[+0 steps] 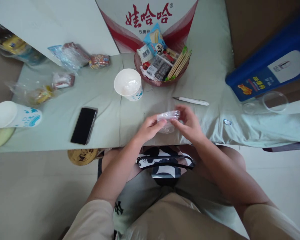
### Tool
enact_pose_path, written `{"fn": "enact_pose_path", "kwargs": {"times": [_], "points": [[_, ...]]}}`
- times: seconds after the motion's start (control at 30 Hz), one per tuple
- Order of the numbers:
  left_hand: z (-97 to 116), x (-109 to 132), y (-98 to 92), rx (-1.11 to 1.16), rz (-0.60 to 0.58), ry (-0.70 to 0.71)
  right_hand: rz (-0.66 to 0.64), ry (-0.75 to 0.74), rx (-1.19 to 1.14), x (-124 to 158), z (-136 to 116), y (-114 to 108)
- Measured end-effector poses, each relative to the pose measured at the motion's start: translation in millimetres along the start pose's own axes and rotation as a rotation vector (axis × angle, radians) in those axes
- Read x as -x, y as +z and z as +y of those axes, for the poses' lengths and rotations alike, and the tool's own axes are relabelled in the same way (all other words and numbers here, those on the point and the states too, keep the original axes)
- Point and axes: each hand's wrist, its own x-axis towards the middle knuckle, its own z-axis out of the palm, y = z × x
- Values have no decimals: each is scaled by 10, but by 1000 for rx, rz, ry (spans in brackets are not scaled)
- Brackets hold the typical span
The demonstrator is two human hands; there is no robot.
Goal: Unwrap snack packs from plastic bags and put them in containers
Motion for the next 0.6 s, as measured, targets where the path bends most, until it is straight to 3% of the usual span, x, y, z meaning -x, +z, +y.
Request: {"fn": "enact_pose_path", "kwargs": {"times": [0.1, 0.2, 0.27, 0.3, 0.37, 0.43, 0.5, 0.6], "points": [[49, 74, -90, -62, 109, -23, -134, 57, -67, 8, -30, 5], [271, 147, -422, -225, 457, 81, -187, 105, -146, 20, -113, -16], [516, 111, -727, -474, 761, 228, -219, 158, -168, 21, -161, -51], [648, 46, -870, -629, 831, 264, -222, 173, -155, 19, -177, -71], [872, -186, -1086, -918, 796, 209, -230, 176, -107, 11, -192, -107], [982, -517, -1182, -1139, 623, 15, -263, 165, -53, -1, -193, -133], [957, -873, -1192, -1189, 436, -176, -292, 148, -3, -18, -188, -153], [783, -1292, -1183, -1109, 183, -354, -303, 130, 47, -46, -177, -184]]}}
